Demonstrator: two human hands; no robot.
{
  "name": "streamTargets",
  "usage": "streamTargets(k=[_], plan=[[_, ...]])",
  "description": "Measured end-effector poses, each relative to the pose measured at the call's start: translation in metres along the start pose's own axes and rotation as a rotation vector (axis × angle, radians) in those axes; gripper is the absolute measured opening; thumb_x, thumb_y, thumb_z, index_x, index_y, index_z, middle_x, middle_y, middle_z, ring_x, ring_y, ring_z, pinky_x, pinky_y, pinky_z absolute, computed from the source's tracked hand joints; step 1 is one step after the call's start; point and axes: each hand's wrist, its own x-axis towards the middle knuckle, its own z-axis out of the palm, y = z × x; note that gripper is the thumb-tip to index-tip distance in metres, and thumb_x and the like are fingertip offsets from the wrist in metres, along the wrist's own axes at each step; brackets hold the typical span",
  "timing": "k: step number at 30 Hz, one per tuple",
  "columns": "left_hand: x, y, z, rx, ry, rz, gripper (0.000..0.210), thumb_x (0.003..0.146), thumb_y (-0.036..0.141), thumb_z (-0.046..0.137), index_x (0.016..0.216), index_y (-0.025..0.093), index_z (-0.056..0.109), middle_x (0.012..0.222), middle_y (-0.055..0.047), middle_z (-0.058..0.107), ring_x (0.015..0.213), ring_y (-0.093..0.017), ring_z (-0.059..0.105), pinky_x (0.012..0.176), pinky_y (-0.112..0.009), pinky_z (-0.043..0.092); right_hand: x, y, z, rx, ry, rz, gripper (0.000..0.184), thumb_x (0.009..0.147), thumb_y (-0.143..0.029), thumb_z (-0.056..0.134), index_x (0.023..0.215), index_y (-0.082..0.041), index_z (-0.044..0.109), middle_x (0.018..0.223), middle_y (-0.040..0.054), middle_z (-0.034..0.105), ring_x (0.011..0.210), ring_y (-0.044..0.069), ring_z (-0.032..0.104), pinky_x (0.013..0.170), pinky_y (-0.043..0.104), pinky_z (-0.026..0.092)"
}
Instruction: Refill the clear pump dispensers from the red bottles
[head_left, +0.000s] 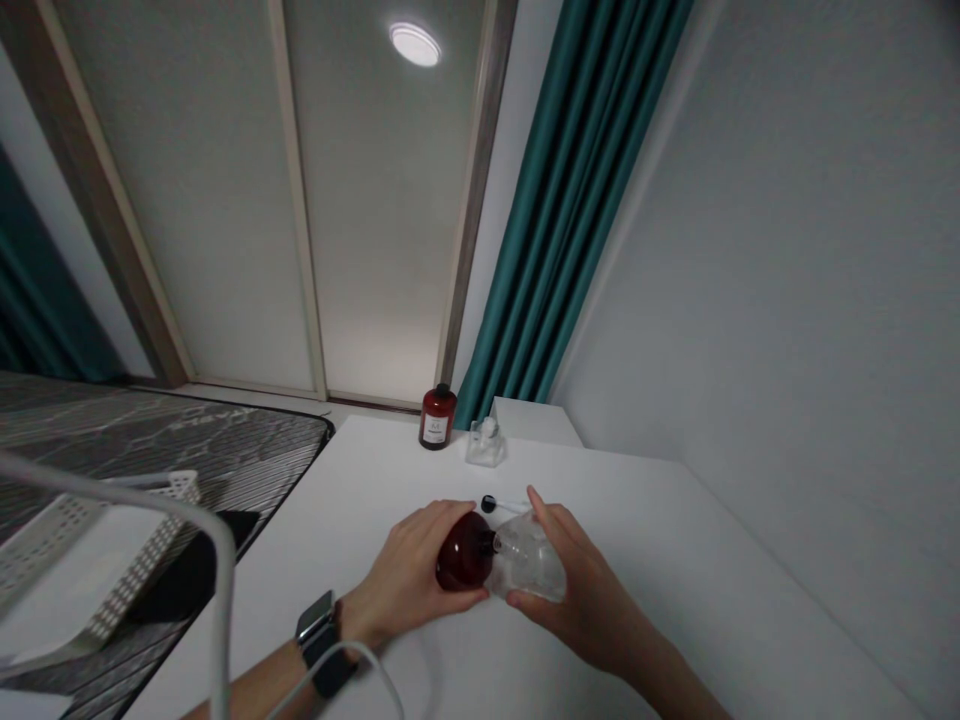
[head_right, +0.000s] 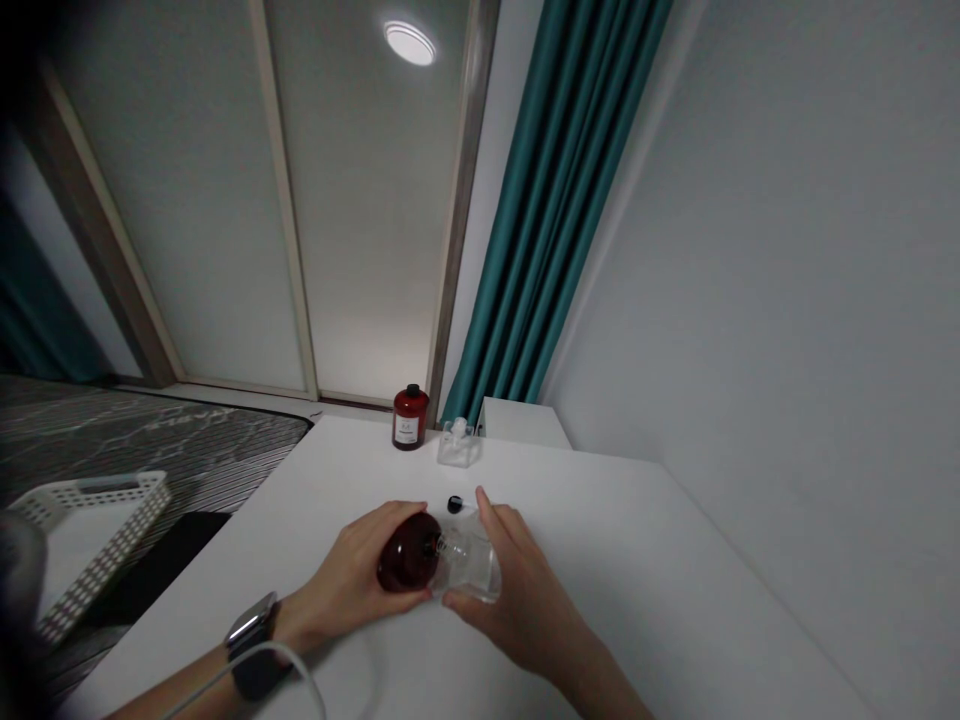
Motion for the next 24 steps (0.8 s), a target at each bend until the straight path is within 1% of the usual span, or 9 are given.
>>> streamTargets(k=[6,11,17,20,24], plan=[[-0.002,-0.001,0.004,-0.025,0.047,-0.026,0.082,0.066,0.033,0.083,0.134,0.025,0.037,0.123,-0.01,0.064,0.109,-0.028,0.066,0.092,-0.041,0.057,0.005,-0.007,-0.006,-0.028,0.0,-0.036,0.1,0.071,-0.016,0.074,0.154,-0.02,0.018,0.129,0.0141,0.052,0.122,0.03,0.051,0.107,0.051,0.043],[-0.003,0.0,0.004,-0.045,0.068,-0.041,0.081,0.066,0.032,0.082,0.133,0.025,0.038,0.122,-0.01,0.065,0.107,-0.028,0.067,0.091,-0.041,0.057,0.01,-0.016,-0.014,-0.054,-0.024,-0.047,0.098,0.071,-0.017,0.075,0.153,-0.018,0.022,0.126,0.015,0.054,0.119,0.03,0.053,0.106,0.052,0.044],[-0.004,0.0,0.006,-0.068,0.092,-0.063,0.079,0.067,0.034,0.082,0.133,0.024,0.041,0.121,-0.01,0.065,0.107,-0.027,0.067,0.091,-0.04,0.058,0.014,-0.02,-0.02,-0.086,-0.054,-0.062,0.096,0.071,-0.018,0.075,0.153,-0.015,0.024,0.136,0.0184,0.051,0.127,0.032,0.048,0.11,0.054,0.041],[-0.003,-0.001,0.007,-0.072,0.096,-0.069,0.079,0.067,0.034,0.082,0.133,0.024,0.041,0.121,-0.01,0.065,0.107,-0.027,0.067,0.091,-0.04,0.058,0.015,-0.022,-0.021,-0.109,-0.069,-0.06,0.094,0.071,-0.019,0.074,0.152,-0.012,0.026,0.136,0.0191,0.051,0.128,0.032,0.048,0.111,0.052,0.04],[-0.003,0.001,0.007,-0.078,0.096,-0.077,0.078,0.067,0.033,0.081,0.133,0.024,0.039,0.122,-0.01,0.065,0.108,-0.027,0.066,0.092,-0.04,0.057,0.016,-0.023,-0.023,-0.113,-0.074,-0.058,0.095,0.072,-0.021,0.074,0.153,-0.014,0.025,0.139,0.0194,0.05,0.13,0.033,0.046,0.111,0.055,0.038]])
